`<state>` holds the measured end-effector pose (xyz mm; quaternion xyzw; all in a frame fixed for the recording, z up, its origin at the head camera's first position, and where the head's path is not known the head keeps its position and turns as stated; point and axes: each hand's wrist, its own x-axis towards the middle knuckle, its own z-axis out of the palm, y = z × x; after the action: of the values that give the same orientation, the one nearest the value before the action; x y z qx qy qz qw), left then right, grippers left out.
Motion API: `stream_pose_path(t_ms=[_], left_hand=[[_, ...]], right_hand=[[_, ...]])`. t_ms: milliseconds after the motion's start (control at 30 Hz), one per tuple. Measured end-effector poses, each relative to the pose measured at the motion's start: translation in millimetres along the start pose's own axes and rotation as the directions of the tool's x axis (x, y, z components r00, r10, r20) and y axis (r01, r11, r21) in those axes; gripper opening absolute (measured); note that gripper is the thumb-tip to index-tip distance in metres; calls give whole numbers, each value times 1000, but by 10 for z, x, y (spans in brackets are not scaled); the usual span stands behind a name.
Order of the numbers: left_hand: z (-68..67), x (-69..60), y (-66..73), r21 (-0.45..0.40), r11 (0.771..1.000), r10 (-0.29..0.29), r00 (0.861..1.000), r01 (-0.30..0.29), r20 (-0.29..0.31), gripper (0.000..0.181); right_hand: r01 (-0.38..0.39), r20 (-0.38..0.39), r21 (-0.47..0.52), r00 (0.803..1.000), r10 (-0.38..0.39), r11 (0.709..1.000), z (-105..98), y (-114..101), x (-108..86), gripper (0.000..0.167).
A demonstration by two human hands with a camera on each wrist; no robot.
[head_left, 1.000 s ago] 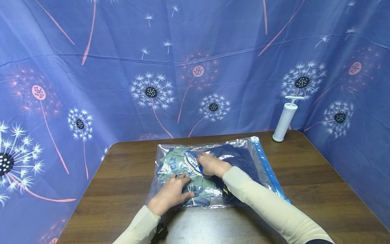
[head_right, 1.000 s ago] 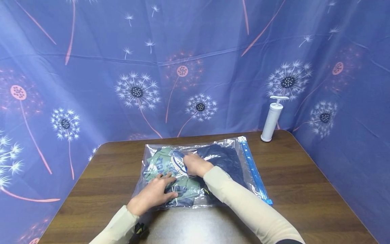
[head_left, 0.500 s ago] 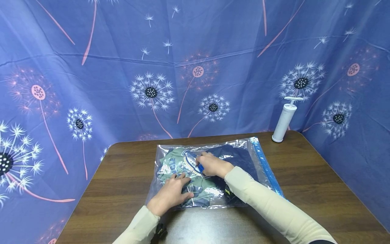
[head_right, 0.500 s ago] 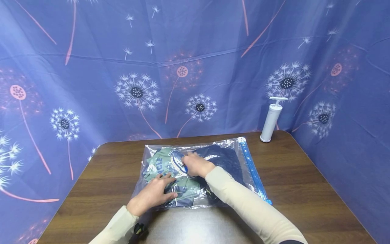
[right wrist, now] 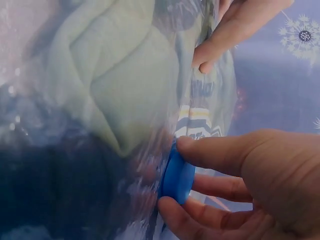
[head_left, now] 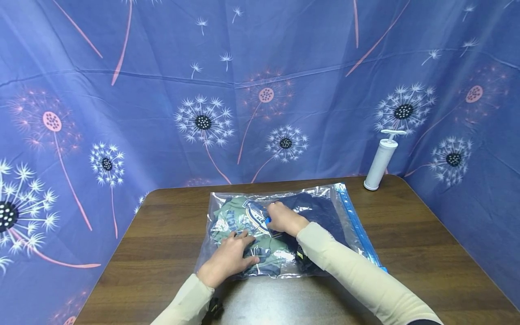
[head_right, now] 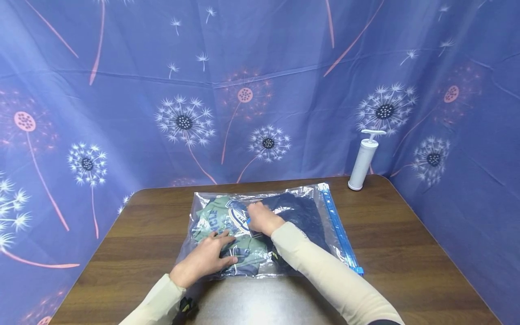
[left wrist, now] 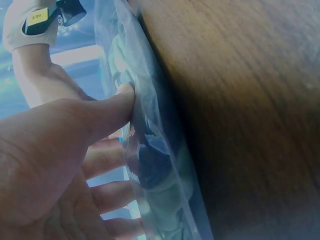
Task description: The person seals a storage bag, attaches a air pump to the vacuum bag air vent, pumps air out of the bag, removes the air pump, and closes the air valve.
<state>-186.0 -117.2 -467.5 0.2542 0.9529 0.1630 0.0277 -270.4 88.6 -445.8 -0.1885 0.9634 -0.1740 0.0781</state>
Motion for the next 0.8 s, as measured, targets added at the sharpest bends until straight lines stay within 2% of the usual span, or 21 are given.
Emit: stream_pose_path(t_ms=[133, 300, 467, 700, 800], left_hand=[[1, -4, 10, 1, 1000, 7, 1000, -7, -3, 63], [6, -2, 15, 0, 1000, 12, 1000, -12, -7, 63], [4, -8, 14, -3, 1000, 6, 1000, -6, -4, 62], [19, -7, 10, 7, 1000, 2, 1000, -2, -4, 63], [22, -6, 10, 13, 1000, 7, 1000, -7, -9, 62]], right_hand=[[24, 2, -34, 1000, -24, 999, 1, -13, -1, 32], [118, -29, -101, 992, -121, 988, 5, -18, -8, 26], [169, -9, -126, 985, -172, 977, 10, -18, -19, 22], [193, 9, -128, 981, -193, 973, 28, -1, -34, 29], [165, 15, -110, 986, -165, 980, 28, -1, -46, 36]])
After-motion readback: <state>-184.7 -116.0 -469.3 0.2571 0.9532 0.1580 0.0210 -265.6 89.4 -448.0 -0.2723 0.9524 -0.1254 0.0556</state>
